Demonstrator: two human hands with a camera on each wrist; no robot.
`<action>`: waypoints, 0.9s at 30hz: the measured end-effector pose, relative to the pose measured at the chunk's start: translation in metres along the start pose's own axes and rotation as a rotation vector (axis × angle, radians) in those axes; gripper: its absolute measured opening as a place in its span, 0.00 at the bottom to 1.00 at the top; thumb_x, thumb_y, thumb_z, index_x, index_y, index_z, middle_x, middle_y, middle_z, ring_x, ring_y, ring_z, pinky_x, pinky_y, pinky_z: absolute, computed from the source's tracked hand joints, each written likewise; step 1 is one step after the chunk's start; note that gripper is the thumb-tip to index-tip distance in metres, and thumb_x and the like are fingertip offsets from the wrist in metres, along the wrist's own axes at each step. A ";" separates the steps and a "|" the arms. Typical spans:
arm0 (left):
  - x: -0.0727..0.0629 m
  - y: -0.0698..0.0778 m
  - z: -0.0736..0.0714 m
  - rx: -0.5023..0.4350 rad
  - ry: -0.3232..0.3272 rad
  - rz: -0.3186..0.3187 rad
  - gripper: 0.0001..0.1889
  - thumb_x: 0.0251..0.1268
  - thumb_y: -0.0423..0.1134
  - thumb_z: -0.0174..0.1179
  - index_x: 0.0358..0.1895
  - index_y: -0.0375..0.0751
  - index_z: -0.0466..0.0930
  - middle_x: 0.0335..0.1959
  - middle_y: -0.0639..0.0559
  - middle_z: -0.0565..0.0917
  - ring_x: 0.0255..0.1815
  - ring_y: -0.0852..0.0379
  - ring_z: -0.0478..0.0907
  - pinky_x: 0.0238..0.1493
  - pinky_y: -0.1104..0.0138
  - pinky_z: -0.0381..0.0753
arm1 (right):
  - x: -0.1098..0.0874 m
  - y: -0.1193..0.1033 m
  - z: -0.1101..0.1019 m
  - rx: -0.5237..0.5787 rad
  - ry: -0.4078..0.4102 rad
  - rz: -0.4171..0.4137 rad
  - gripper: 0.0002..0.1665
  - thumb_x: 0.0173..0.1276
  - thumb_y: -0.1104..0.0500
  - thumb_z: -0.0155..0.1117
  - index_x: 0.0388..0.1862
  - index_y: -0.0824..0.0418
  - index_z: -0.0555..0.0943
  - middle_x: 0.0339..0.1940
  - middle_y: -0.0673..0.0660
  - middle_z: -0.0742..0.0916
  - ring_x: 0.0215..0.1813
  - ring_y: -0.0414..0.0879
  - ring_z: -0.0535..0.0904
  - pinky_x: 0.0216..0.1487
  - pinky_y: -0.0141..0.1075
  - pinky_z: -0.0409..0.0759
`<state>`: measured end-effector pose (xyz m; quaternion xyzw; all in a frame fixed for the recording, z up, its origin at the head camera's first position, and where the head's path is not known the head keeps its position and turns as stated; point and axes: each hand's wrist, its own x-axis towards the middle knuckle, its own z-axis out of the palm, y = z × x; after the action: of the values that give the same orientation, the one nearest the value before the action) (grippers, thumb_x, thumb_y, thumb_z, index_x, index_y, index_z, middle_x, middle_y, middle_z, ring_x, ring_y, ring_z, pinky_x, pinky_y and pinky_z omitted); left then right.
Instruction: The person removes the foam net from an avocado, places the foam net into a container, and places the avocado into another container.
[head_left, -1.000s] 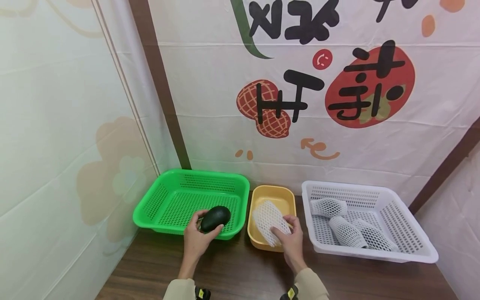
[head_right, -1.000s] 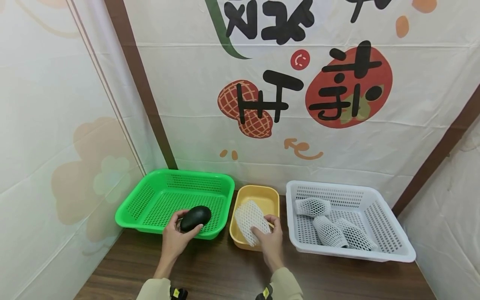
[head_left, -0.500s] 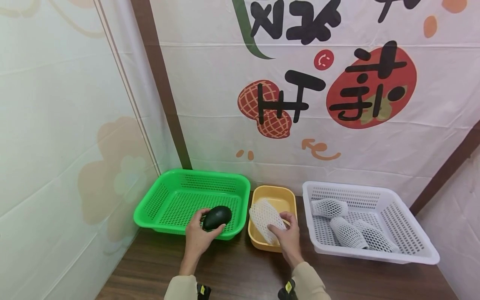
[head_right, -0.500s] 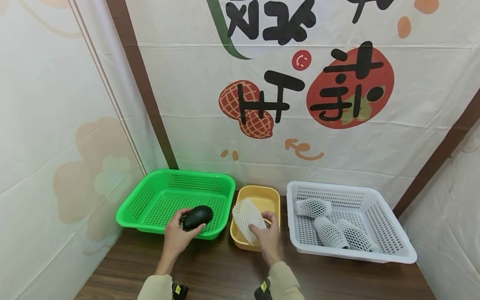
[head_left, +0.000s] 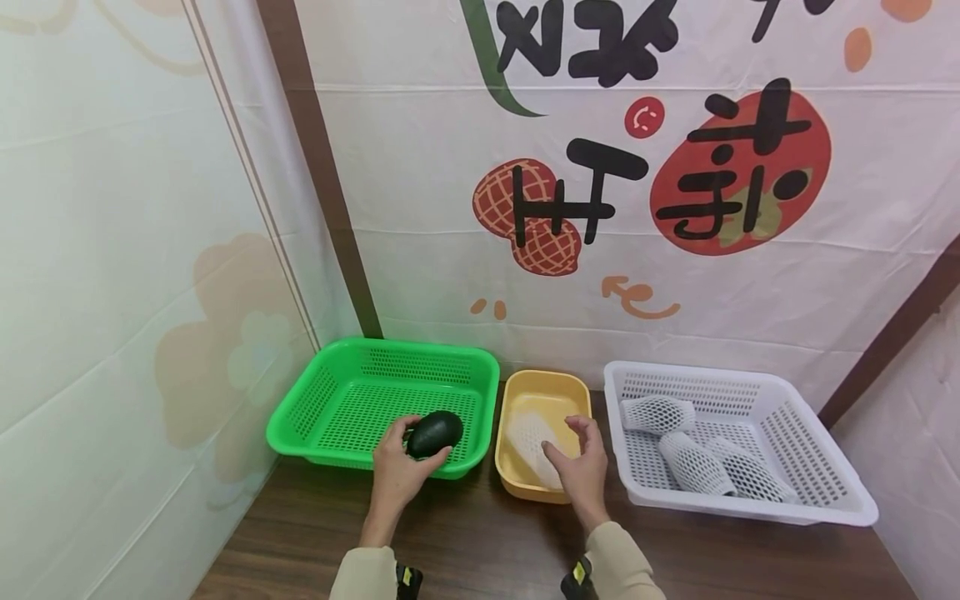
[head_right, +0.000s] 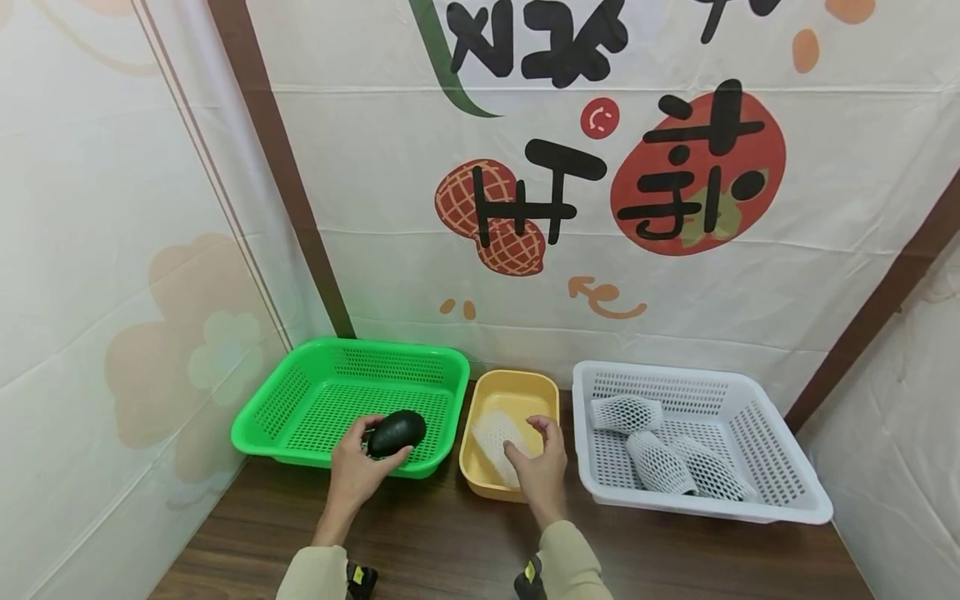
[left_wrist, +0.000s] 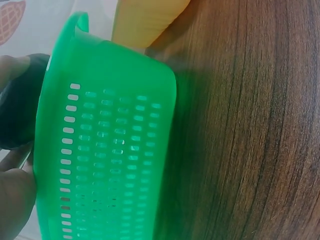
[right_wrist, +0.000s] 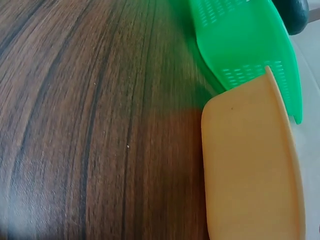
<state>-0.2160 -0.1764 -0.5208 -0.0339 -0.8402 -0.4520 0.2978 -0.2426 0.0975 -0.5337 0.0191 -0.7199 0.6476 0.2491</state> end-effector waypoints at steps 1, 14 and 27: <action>0.000 0.000 0.000 0.000 -0.002 0.000 0.31 0.38 0.40 0.81 0.51 0.39 0.79 0.45 0.45 0.80 0.42 0.49 0.77 0.36 0.53 0.80 | 0.000 -0.001 -0.001 0.002 0.000 -0.013 0.29 0.46 0.74 0.76 0.47 0.66 0.75 0.49 0.62 0.81 0.57 0.52 0.75 0.69 0.46 0.65; 0.000 0.004 0.000 -0.101 -0.027 -0.059 0.29 0.44 0.36 0.79 0.52 0.37 0.78 0.46 0.43 0.79 0.45 0.47 0.77 0.46 0.54 0.83 | -0.003 -0.038 -0.020 0.170 0.011 0.096 0.29 0.51 0.79 0.71 0.51 0.77 0.70 0.51 0.68 0.78 0.59 0.58 0.72 0.69 0.46 0.65; 0.002 0.025 -0.019 -0.376 -0.024 -0.170 0.28 0.50 0.28 0.74 0.56 0.32 0.74 0.50 0.40 0.80 0.50 0.53 0.78 0.53 0.68 0.79 | 0.004 -0.036 -0.055 0.111 -0.074 -0.010 0.33 0.51 0.76 0.75 0.54 0.71 0.70 0.51 0.63 0.78 0.55 0.54 0.75 0.59 0.35 0.76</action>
<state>-0.2005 -0.1768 -0.4933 -0.0230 -0.7444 -0.6238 0.2369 -0.2150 0.1452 -0.4964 0.0606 -0.6914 0.6842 0.2242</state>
